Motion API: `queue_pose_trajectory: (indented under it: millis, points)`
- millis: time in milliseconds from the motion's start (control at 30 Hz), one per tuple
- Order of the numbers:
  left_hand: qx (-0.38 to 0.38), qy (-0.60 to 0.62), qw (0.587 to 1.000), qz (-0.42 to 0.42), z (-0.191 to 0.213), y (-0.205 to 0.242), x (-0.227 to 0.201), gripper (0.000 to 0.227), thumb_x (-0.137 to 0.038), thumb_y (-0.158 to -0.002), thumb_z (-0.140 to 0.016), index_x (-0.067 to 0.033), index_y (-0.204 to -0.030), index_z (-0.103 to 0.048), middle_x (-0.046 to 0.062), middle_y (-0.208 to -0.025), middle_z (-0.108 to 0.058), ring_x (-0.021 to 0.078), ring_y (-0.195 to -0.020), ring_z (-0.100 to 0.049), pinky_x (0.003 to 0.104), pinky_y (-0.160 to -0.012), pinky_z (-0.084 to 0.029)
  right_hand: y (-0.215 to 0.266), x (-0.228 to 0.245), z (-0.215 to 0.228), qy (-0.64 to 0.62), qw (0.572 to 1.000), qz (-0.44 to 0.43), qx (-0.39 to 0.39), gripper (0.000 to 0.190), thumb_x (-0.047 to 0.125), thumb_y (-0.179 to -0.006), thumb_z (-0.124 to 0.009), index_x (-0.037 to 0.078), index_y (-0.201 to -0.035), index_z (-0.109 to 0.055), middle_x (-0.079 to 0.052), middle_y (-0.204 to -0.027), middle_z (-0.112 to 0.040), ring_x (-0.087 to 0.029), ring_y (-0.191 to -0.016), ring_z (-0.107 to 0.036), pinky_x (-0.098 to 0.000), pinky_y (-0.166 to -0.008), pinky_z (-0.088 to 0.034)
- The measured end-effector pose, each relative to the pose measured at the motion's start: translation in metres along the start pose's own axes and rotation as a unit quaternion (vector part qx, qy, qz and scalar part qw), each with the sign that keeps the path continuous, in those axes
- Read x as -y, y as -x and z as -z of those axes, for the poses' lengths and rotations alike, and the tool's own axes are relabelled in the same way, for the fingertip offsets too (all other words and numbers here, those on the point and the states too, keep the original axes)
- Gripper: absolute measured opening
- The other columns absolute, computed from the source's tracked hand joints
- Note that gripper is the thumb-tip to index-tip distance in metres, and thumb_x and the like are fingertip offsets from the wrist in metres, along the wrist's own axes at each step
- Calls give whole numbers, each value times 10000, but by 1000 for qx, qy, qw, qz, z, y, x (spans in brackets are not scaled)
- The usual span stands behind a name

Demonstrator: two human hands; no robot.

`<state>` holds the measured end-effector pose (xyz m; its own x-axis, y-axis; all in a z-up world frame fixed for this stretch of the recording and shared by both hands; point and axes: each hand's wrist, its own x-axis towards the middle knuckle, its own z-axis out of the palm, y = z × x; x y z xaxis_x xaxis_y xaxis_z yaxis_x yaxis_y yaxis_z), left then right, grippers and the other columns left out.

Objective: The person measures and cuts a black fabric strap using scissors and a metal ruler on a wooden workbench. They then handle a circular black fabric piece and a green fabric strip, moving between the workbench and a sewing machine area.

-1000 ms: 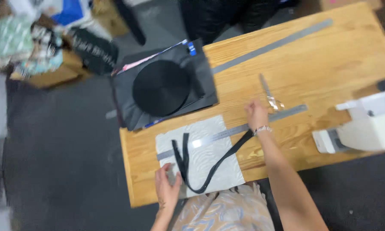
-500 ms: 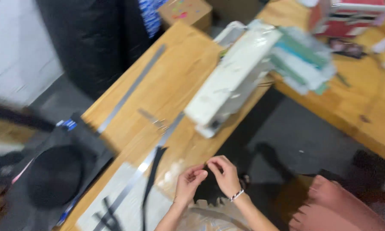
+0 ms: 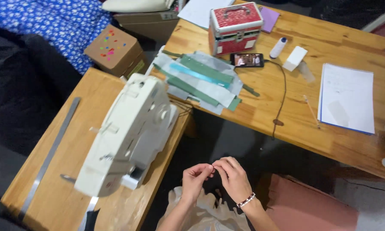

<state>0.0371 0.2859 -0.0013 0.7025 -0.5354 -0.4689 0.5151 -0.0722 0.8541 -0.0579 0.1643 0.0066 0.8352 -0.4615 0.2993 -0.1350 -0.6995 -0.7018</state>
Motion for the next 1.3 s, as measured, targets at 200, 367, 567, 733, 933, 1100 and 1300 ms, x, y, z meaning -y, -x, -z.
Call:
queue_pose_trajectory:
  millis: [200,367,567,733,933,1100,1300]
  points:
    - [0,-64,998,-16,-48,-88,-22,136,-182,-870,-810,-52,-852,-847,33,-734,-759,81,-660,-608,245,-513,-462,-75,-49,20,17,999,-39,-31,139,175,-986,-587,94,-913,-674,-33,-903,-662,-222,-851,-621,-356,-793,-498]
    - [13,-12,1000,-2,-101,-194,-40,96,-116,-863,-825,-21,-857,-821,62,-676,-742,56,-449,-450,231,-376,-283,-153,-104,33,-10,989,-125,-82,139,200,-996,-581,100,-985,-676,-52,-983,-675,-216,-930,-674,-337,-871,-508]
    - [108,27,993,-36,-151,-303,-94,147,-165,-898,-792,-21,-865,-782,54,-800,-772,97,-740,-651,261,-717,-540,-258,-167,51,-49,981,-156,-102,136,215,-961,-661,80,-962,-676,-51,-931,-668,-176,-850,-653,-297,-802,-540]
    - [108,-67,991,-41,-163,-371,-123,203,-231,-886,-818,-62,-992,-780,82,-866,-776,125,-760,-675,270,-724,-544,-315,-200,49,-106,955,-259,-97,161,250,-986,-702,90,-986,-717,-93,-910,-707,-240,-883,-725,-357,-831,-604]
    - [-10,44,999,21,-164,-418,-214,825,-469,-999,-600,21,-1594,-307,272,-1612,-348,403,-1525,-288,517,-1230,-275,-373,-239,38,-104,955,-264,-86,160,258,-992,-712,108,-1042,-737,-85,-949,-688,-233,-933,-714,-354,-849,-585]
    - [8,142,989,29,-180,-429,-256,793,-413,-1011,-571,-2,-1617,-266,240,-1667,-243,373,-1576,-159,524,-1250,-187,-424,-264,17,-41,973,-222,-55,143,280,-992,-710,144,-1019,-739,-73,-910,-685,-256,-884,-712,-356,-779,-594]
    - [12,321,942,101,-162,-465,-258,674,-383,-890,-628,-114,-1502,-546,72,-1251,-516,179,-1161,-546,377,-1085,-440,-439,-293,9,32,985,-147,-80,89,255,-1029,-657,182,-1042,-706,-38,-948,-668,-247,-971,-683,-354,-838,-569]
